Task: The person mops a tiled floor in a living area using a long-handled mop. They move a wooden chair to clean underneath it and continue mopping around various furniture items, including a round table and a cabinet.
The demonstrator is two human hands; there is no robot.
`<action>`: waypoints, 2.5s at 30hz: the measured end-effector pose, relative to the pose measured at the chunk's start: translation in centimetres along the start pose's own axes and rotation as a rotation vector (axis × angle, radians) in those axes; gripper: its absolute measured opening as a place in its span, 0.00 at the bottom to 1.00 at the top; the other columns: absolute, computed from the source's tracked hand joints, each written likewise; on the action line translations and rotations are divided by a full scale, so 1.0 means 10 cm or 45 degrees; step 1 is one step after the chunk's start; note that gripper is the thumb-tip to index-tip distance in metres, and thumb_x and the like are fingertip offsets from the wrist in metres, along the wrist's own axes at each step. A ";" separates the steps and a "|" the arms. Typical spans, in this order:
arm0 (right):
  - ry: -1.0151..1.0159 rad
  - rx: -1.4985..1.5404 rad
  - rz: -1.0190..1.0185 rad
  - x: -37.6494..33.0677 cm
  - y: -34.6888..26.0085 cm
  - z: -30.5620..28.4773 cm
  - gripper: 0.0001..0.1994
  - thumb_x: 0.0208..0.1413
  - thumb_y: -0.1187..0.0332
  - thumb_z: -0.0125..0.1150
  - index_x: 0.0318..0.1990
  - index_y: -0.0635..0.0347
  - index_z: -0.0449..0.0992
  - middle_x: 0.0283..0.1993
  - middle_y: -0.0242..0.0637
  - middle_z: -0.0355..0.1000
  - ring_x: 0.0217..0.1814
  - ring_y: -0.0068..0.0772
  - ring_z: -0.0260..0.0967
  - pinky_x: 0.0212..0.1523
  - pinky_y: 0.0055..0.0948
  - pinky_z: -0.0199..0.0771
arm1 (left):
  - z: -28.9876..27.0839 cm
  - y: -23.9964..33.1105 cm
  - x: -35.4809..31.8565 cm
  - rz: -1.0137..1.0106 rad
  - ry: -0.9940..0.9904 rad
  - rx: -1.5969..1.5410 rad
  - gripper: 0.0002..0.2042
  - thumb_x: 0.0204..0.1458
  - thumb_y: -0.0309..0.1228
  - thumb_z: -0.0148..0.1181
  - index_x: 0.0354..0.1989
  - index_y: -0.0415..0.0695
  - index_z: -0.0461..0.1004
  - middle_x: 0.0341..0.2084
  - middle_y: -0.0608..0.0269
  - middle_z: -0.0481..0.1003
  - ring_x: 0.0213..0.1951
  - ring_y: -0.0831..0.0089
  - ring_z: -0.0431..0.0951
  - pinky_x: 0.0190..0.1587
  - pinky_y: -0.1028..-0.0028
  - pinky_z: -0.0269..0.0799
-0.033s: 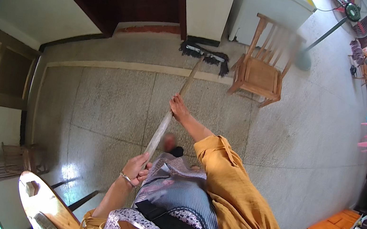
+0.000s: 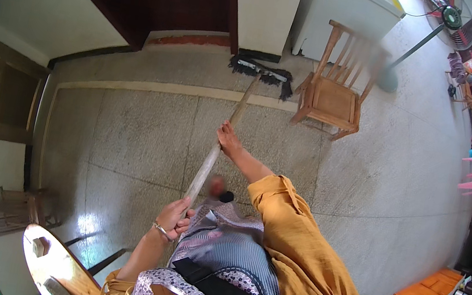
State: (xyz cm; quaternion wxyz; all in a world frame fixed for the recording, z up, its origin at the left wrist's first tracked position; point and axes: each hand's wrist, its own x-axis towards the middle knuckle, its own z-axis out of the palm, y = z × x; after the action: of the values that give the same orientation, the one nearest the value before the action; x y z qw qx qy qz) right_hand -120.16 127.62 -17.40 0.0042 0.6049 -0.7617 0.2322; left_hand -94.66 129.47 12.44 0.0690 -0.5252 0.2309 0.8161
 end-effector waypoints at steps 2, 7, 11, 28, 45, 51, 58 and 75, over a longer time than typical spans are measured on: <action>0.118 0.125 0.036 0.22 0.18 0.03 0.10 0.41 0.75 0.49 0.35 0.63 0.62 0.40 0.50 0.63 0.51 0.52 0.56 0.62 0.44 0.40 | 0.02 0.34 0.04 -0.045 -0.077 -0.022 0.14 0.52 0.37 0.49 0.44 0.48 0.59 0.24 0.65 0.66 0.11 0.86 0.56 0.08 0.86 0.48; 0.201 0.720 0.056 1.03 0.29 -0.97 0.07 0.42 0.73 0.47 0.31 0.58 0.58 0.32 0.45 0.59 0.41 0.53 0.57 0.61 0.43 0.41 | 0.59 1.31 -0.45 0.495 -0.372 0.384 0.33 0.50 0.29 0.47 0.62 0.49 0.36 0.42 0.49 0.66 0.23 0.78 0.71 0.15 0.85 0.62; 0.353 0.765 0.138 1.28 0.87 -1.03 0.07 0.44 0.74 0.47 0.29 0.57 0.55 0.30 0.43 0.58 0.38 0.52 0.55 0.57 0.44 0.45 | 1.37 1.73 -0.48 1.117 -0.313 0.900 0.27 0.44 0.37 0.49 0.55 0.42 0.56 0.51 0.42 0.60 0.29 0.69 0.77 0.12 0.84 0.63; 1.061 0.647 1.740 1.84 5.58 -2.60 0.26 0.48 0.56 0.51 0.45 0.73 0.61 0.44 0.56 0.63 0.48 0.50 0.61 0.47 0.39 0.59 | 3.43 3.98 -0.07 2.293 0.960 1.280 0.09 0.43 0.26 0.34 0.21 0.38 0.63 0.22 0.53 0.69 0.27 0.72 0.63 0.30 0.75 0.58; 1.167 1.146 1.788 1.93 6.23 -2.80 0.37 0.47 0.48 0.52 0.53 0.74 0.53 0.55 0.51 0.55 0.54 0.42 0.55 0.52 0.32 0.55 | 4.53 4.63 0.31 2.499 0.750 1.055 0.06 0.45 0.28 0.35 0.21 0.44 0.59 0.14 0.63 0.59 0.20 0.76 0.55 0.24 0.78 0.53; 1.486 0.964 1.794 1.18 5.02 -2.94 0.21 0.47 0.58 0.56 0.33 0.75 0.70 0.33 0.42 0.70 0.37 0.31 0.64 0.38 0.28 0.63 | 4.33 5.05 0.13 2.655 0.189 1.065 0.05 0.46 0.24 0.36 0.24 0.42 0.61 0.16 0.63 0.61 0.17 0.80 0.54 0.21 0.81 0.51; 2.337 1.376 1.633 0.19 3.50 -3.08 0.06 0.41 0.71 0.54 0.25 0.66 0.71 0.25 0.38 0.69 0.28 0.27 0.65 0.34 0.26 0.63 | 4.34 5.63 0.42 2.481 -0.695 1.101 0.11 0.51 0.22 0.37 0.34 0.41 0.69 0.27 0.57 0.68 0.08 0.86 0.44 0.10 0.87 0.42; 2.597 1.357 1.949 -1.13 0.26 -2.19 0.06 0.43 0.72 0.53 0.19 0.59 0.64 0.11 0.31 0.60 0.13 0.26 0.59 0.21 0.26 0.67 | 4.55 5.92 1.49 2.183 -1.395 1.288 0.07 0.46 0.21 0.54 0.34 0.30 0.71 0.15 0.57 0.70 0.16 0.77 0.66 0.19 0.80 0.63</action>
State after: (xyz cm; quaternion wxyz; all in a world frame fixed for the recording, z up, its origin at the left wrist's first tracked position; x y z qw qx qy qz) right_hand -125.55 146.29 -1.97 0.1976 -0.4677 -0.3810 0.7727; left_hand -159.73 95.65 32.76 -0.2164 0.3216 0.7561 0.5274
